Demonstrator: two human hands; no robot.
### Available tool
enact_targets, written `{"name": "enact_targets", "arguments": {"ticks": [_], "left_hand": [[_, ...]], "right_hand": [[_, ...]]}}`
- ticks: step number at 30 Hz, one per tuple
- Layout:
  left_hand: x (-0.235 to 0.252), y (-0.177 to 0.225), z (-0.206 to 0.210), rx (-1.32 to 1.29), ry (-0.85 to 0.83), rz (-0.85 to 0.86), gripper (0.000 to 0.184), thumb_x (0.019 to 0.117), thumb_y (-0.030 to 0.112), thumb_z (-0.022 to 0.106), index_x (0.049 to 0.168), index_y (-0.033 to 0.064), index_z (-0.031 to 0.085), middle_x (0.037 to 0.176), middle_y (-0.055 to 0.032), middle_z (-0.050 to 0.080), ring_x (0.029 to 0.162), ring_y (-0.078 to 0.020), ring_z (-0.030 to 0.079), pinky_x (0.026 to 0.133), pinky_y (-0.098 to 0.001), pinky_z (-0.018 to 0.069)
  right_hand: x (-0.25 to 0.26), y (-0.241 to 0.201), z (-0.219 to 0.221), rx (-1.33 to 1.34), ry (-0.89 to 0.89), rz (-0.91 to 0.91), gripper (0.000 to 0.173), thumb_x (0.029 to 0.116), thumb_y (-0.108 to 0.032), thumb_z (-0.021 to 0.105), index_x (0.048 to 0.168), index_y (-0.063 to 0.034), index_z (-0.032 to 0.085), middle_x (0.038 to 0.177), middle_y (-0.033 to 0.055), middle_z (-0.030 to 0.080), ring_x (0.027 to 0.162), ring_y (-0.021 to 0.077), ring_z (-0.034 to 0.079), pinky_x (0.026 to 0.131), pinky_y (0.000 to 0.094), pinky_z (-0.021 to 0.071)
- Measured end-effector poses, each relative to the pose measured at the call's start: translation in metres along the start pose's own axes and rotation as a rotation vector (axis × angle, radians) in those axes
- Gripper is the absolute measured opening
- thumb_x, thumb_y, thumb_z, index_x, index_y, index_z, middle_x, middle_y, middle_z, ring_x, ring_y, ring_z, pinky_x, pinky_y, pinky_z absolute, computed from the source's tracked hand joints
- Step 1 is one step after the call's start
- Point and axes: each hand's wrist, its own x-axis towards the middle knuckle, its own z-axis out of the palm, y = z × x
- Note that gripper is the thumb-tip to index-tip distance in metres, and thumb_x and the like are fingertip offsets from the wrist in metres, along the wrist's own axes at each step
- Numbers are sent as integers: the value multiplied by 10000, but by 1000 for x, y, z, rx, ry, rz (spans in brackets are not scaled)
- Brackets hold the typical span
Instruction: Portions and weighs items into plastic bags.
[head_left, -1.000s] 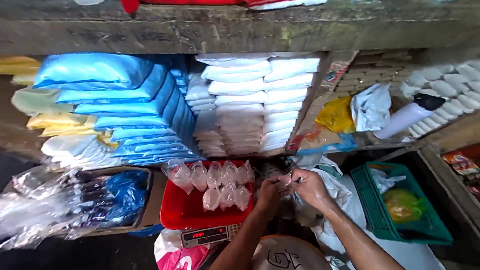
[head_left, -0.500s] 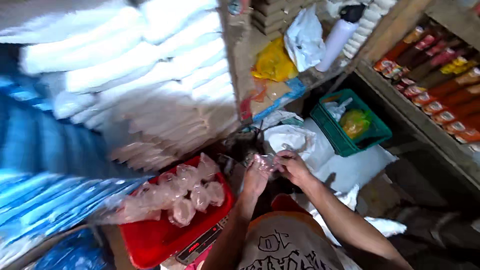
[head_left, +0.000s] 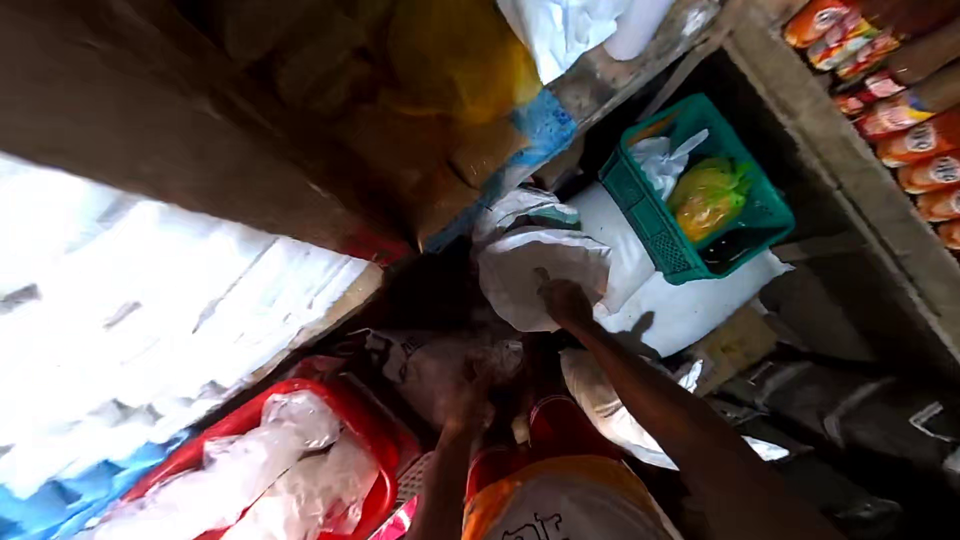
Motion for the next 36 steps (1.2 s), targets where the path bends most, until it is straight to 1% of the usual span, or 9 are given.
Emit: {"name": "enact_targets", "arguments": {"ticks": [5,7,10,13,17,20,23,31,36], "left_hand": [[45,-35,18,3,221,-15,234,1072,164,532,1131,-22,661,858,-69,672,726,-140,640,717,-333,582],[59,-43,26,35,261,-23,267,1078,209,532,1110,-8,684,839,-67,676,722,-142,642,715,-333,582],[72,-45,33,107,311,-28,265,1075,219,544,1100,-8,678,791,-62,645,663,-143,614,652,-324,566],[77,-41,31,156,373,-54,316,1063,196,559,1285,-28,570,980,-122,668,787,-169,660,729,-349,595],[82,-38,15,91,438,-18,381,1076,151,495,1401,-44,456,1071,-153,627,835,-188,653,782,-379,596],[85,-34,9,0,466,81,188,1071,125,509,1116,-26,611,813,-64,637,659,-154,624,660,-352,591],[82,-27,-6,7,484,162,218,1072,135,517,1036,-19,666,746,-53,633,631,-162,625,648,-360,597],[78,-26,-32,137,578,189,237,1085,199,514,1052,23,669,625,-18,550,474,-138,527,435,-300,491],[89,-25,-22,172,558,243,198,1073,157,530,1041,6,653,646,-32,576,480,-149,560,449,-315,537]], "right_hand": [[93,35,37,-326,-187,85,561,1026,-464,525,1558,-311,435,1288,227,664,1203,472,613,928,717,482],[112,44,61,-263,-224,113,600,1046,-392,526,1609,-326,329,1301,253,652,1201,497,612,960,719,474],[132,48,79,-268,-263,226,621,1023,-397,568,1599,-343,344,1322,269,637,1201,515,606,946,718,478],[150,52,66,-324,-294,202,688,924,-478,682,1554,-414,414,1288,225,672,1159,488,632,909,730,478],[136,18,38,-325,-376,120,671,954,-493,670,1558,-308,444,1298,208,674,1181,461,633,924,711,481],[148,20,85,-320,-341,96,504,933,-413,685,1374,-175,631,1215,193,700,1109,421,668,871,694,524],[137,16,70,-240,-422,137,402,985,-355,636,1242,-48,672,1250,216,677,1158,418,650,918,678,509],[133,43,17,-372,-254,231,392,971,-353,628,1168,-17,680,1163,247,695,1077,451,670,836,684,523],[176,46,82,-322,-250,219,394,996,-338,614,1242,-35,668,1222,230,687,1119,434,667,879,670,529]]}}
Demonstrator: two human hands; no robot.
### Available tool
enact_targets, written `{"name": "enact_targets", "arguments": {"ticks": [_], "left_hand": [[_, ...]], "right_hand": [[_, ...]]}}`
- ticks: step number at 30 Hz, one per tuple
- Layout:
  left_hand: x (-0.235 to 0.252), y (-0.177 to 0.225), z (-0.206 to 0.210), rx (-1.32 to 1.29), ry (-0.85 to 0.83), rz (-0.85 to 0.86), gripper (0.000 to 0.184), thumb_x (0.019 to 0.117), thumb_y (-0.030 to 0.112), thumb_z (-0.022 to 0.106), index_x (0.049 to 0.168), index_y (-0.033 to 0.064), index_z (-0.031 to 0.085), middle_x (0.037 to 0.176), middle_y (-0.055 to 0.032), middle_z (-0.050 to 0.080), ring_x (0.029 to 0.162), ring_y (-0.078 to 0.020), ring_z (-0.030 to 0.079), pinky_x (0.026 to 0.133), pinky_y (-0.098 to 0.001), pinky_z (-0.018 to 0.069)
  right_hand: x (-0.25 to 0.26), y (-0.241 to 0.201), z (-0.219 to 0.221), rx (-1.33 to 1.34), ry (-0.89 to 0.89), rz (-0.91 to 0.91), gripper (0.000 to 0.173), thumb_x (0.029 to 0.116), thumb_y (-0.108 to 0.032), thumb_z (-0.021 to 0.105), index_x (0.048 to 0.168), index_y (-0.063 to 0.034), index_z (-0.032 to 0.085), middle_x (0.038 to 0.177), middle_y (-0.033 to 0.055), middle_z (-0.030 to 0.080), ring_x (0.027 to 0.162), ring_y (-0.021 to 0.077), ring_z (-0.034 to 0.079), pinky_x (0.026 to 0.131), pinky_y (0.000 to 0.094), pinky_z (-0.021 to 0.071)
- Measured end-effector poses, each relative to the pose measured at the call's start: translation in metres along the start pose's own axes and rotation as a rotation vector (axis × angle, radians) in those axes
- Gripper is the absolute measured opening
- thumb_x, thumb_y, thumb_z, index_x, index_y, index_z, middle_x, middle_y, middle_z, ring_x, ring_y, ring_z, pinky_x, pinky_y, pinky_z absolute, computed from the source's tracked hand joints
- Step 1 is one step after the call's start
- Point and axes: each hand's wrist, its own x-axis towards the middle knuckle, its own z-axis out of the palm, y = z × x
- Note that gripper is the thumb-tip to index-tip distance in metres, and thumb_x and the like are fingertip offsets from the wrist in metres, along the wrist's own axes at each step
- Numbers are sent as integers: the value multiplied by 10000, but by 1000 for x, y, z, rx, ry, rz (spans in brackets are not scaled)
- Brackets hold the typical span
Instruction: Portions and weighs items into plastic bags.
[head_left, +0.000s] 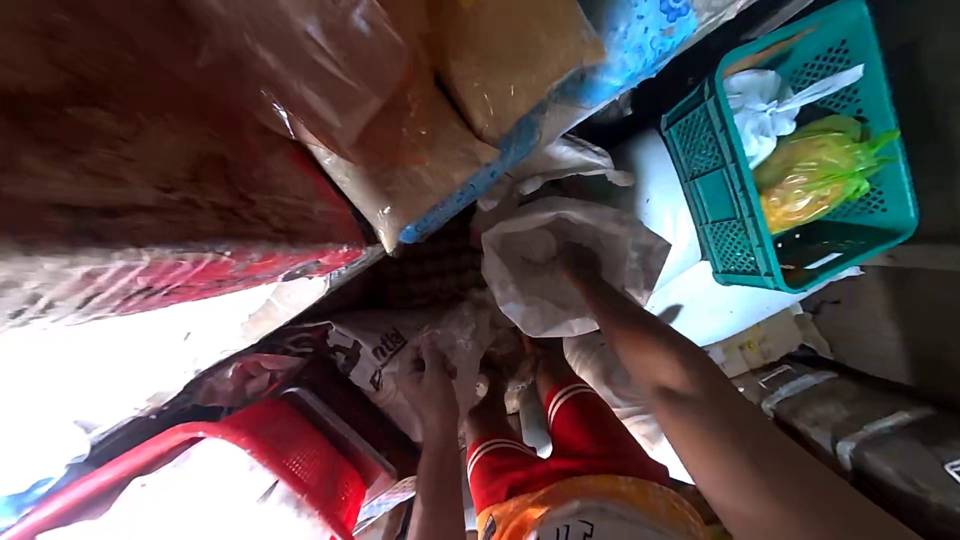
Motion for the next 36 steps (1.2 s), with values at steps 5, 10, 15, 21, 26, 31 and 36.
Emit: {"name": "enact_targets", "arguments": {"ticks": [5,10,15,21,26,31,36], "left_hand": [[-2,11,12,-189,-65,120,215,1035,100,568,1218,-10,540,843,-91,618,595,-180,591,539,-332,557],[-9,48,16,-168,-27,244,174,1063,136,543,1041,1,650,700,-49,596,513,-146,548,480,-300,518],[0,73,46,243,-189,132,259,1046,293,605,1112,87,748,805,-50,696,556,-148,608,522,-348,561],[17,81,81,454,-347,9,351,1036,370,597,1162,62,708,918,-115,718,744,-220,695,721,-462,610],[37,76,112,437,-435,-88,364,1042,325,593,1282,57,648,1044,-168,710,762,-253,721,716,-465,634],[42,79,140,471,-516,-32,345,1033,303,597,1225,28,681,1073,-176,716,826,-262,736,779,-480,633],[27,91,157,494,-640,-30,360,1024,394,593,1138,86,739,951,-125,731,750,-227,708,730,-463,611]], "right_hand": [[-24,6,-2,137,-80,-59,464,967,-479,622,1127,-54,715,1164,202,709,1086,396,684,869,674,538],[-97,45,-48,58,-12,-120,375,1031,-387,534,1133,-79,721,1159,203,712,1082,420,679,851,696,516],[-119,73,-60,104,-1,-174,336,1034,-369,561,1117,-95,737,1190,187,708,1119,405,670,894,689,511],[-153,104,-59,206,52,-176,326,1017,-401,591,1100,-136,763,1163,144,729,1098,365,685,909,666,520],[-194,125,-71,261,136,-211,287,1014,-374,626,1035,-119,757,1021,153,737,971,360,703,830,667,533],[-234,134,-94,275,208,-265,268,1025,-349,622,1034,-118,755,1001,141,739,957,334,706,835,639,542],[-253,118,-111,194,231,-229,249,1016,-365,616,981,-167,762,924,112,749,864,335,723,723,656,551]]}}
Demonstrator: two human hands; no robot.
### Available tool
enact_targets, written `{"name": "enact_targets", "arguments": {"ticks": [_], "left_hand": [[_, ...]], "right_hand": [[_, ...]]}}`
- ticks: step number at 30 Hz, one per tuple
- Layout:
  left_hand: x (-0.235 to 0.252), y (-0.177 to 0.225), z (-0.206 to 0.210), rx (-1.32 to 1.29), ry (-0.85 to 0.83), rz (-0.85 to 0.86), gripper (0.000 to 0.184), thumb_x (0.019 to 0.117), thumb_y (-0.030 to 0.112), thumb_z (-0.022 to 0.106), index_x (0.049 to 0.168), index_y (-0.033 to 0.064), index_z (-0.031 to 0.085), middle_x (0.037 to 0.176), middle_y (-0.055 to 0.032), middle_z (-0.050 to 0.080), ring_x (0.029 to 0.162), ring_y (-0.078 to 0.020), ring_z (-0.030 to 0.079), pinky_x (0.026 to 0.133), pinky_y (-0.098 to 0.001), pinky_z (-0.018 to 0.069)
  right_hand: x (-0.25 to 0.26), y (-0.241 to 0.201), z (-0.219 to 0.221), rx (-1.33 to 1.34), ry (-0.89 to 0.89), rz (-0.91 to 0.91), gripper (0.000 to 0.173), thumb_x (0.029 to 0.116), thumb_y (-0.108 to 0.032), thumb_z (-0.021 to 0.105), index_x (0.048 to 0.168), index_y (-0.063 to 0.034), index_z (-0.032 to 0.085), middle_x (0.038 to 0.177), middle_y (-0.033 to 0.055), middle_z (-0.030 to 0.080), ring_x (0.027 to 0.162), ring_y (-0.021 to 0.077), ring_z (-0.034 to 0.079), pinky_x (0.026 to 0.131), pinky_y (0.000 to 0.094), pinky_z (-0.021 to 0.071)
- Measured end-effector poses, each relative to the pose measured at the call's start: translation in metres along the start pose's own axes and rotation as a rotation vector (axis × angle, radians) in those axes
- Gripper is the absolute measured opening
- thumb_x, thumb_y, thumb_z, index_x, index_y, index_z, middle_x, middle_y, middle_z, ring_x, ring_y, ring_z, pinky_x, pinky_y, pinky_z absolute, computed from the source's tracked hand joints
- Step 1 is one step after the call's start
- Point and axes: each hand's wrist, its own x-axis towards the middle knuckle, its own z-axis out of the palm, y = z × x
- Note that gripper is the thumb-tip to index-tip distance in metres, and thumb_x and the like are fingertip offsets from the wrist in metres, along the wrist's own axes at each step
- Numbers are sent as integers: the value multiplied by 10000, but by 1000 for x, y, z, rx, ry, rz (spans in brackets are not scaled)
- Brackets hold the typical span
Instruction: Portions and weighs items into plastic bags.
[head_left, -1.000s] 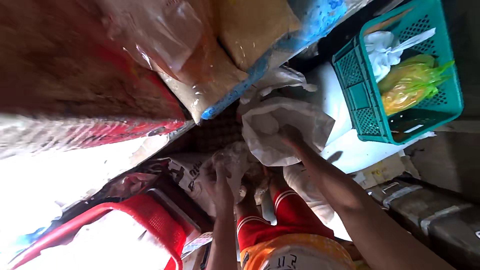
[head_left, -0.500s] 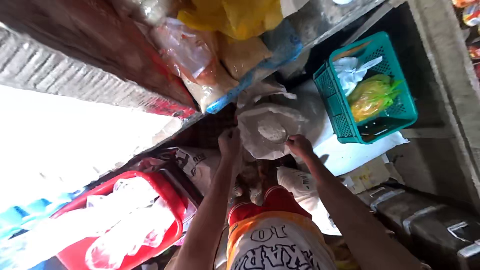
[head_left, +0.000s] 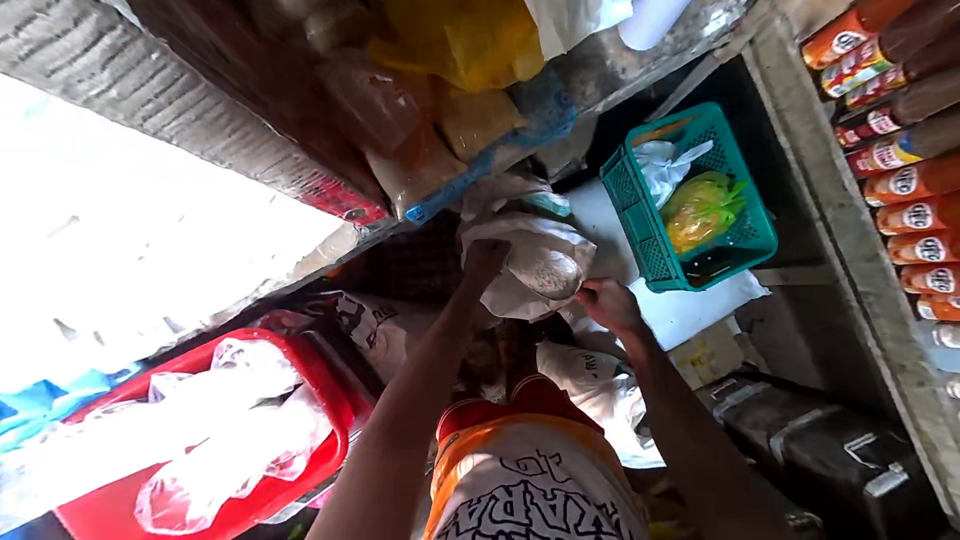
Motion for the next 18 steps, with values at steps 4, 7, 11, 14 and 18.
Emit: {"name": "enact_targets", "arguments": {"ticks": [4,7,11,14,18], "left_hand": [[-5,2,7,41,-75,88,380,1052,410,528,1161,113,737,959,-121,721,772,-233,689,735,-481,590],[-3,0,14,91,-91,157,407,1056,440,505,1139,124,747,960,-107,723,798,-225,697,758,-483,591],[-7,12,24,233,-38,221,397,1064,400,484,1089,112,757,1035,-133,722,939,-273,705,874,-549,564],[-2,13,35,267,34,245,397,1047,419,505,1134,129,762,1176,-137,698,1113,-289,669,980,-545,525],[8,12,42,199,47,181,419,1034,427,506,1004,90,754,1051,-148,719,1022,-309,687,911,-573,528]], "right_hand": [[2,-38,-25,-153,-131,84,256,1005,-337,603,1045,-135,756,1083,148,738,1031,376,699,838,674,527],[1,-66,-38,-317,-170,91,282,976,-364,611,1035,-122,743,1106,159,728,1062,381,691,851,667,534],[-7,-111,-51,-481,-171,116,377,885,-366,719,1067,-38,691,1078,216,713,1047,428,683,819,674,530],[-6,-134,-50,-597,-194,133,381,875,-336,747,1063,-8,696,1104,224,704,1061,429,674,807,656,535],[-12,-151,-47,-683,-176,133,197,937,-134,637,1066,0,701,1136,225,698,1090,421,667,815,621,537]]}}
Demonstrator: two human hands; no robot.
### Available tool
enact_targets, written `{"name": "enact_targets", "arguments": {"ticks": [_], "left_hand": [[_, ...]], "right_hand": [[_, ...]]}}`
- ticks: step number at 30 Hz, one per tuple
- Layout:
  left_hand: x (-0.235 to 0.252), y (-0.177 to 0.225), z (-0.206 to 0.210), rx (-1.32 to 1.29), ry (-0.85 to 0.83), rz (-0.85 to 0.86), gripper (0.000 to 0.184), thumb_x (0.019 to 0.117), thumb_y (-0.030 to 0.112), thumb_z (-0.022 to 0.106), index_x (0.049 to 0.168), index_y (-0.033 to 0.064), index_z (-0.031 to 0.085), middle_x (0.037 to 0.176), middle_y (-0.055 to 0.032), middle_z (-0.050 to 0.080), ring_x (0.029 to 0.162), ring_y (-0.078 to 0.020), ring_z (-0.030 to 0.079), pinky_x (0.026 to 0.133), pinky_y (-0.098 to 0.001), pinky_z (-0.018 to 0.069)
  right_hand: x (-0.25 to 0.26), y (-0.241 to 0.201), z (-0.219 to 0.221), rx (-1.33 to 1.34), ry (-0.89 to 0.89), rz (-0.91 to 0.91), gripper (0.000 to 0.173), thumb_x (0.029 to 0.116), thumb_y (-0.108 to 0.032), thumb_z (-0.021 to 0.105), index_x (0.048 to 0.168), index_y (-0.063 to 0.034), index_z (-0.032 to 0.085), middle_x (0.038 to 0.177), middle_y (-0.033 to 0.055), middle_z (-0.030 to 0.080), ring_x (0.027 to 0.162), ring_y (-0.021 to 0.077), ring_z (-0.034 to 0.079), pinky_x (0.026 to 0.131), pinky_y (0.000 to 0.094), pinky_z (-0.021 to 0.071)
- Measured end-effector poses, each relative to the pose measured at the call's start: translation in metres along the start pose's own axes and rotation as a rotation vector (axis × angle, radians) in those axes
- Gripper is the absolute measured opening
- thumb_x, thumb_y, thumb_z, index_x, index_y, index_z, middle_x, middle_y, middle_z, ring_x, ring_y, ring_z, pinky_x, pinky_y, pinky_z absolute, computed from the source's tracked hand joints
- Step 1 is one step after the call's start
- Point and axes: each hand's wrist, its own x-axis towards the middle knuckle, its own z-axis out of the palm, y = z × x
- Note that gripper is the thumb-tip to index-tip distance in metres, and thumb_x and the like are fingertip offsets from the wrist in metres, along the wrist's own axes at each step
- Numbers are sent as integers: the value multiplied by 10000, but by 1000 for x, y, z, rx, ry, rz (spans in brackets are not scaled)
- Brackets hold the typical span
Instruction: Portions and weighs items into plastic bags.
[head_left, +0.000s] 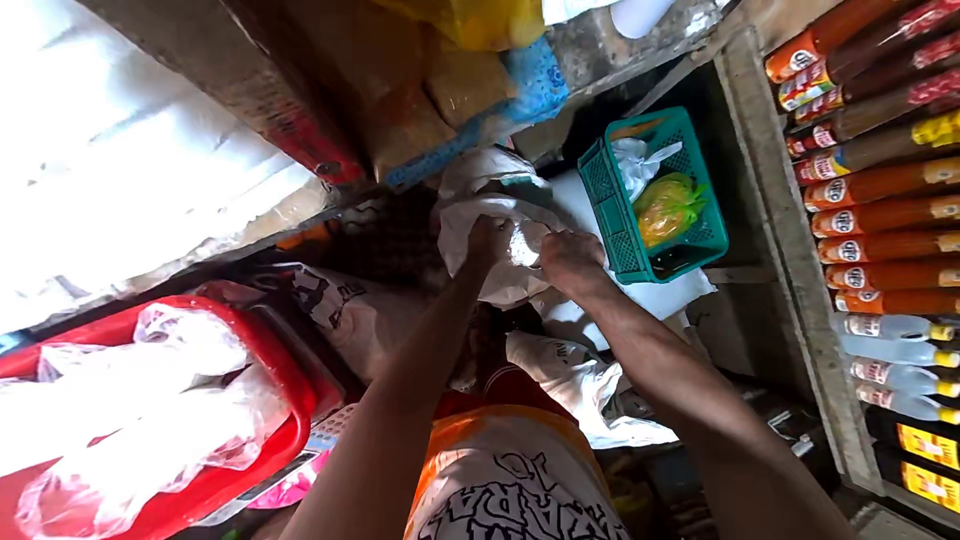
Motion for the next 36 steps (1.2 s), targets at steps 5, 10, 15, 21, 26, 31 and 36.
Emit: {"name": "enact_targets", "arguments": {"ticks": [5,10,15,21,26,31,36], "left_hand": [[7,-9,1,-87,-32,-65,404,1029,447,519,1096,126,755,1081,-144,718,956,-285,715,884,-562,565],[5,-18,4,-65,7,-23,359,1005,412,549,994,127,766,1053,-130,717,996,-295,694,869,-580,542],[6,-16,5,-64,14,-39,371,999,429,567,999,112,761,1142,-144,691,1077,-307,670,916,-578,528],[7,-12,8,-72,26,-15,356,1005,403,577,1015,98,761,1172,-152,684,1085,-295,673,949,-546,537],[5,-15,13,-60,69,93,320,1009,340,566,975,84,755,1098,-139,700,1084,-285,667,965,-513,523],[-4,-21,10,-58,88,143,363,1035,291,517,857,33,700,868,-146,696,879,-291,684,821,-532,529],[-20,-17,-18,57,178,118,339,1042,251,492,974,10,720,947,-169,721,933,-306,704,876,-521,548]], "right_hand": [[-2,-10,6,-87,28,-57,202,932,-100,633,1080,24,696,1149,240,690,1082,439,660,813,623,530],[-3,-22,2,-177,11,-62,202,944,-96,626,1088,32,686,1139,243,685,1055,423,671,784,592,537],[-2,-27,-3,-227,23,-58,215,948,-78,613,1122,31,677,1134,243,682,1040,417,675,744,580,544],[-7,-31,-16,-242,22,-71,231,936,-94,651,1099,69,663,1129,269,665,1048,436,664,765,594,540],[-4,-31,-26,-227,2,-33,194,966,-91,595,1027,74,677,1084,268,671,1039,433,666,744,594,531],[-16,-21,-47,-155,-14,-35,232,962,-158,617,999,58,692,1078,266,677,1055,446,655,781,628,514],[-29,51,-51,-42,-2,-39,258,874,-271,707,959,-30,673,957,245,684,925,474,668,680,699,488]]}}
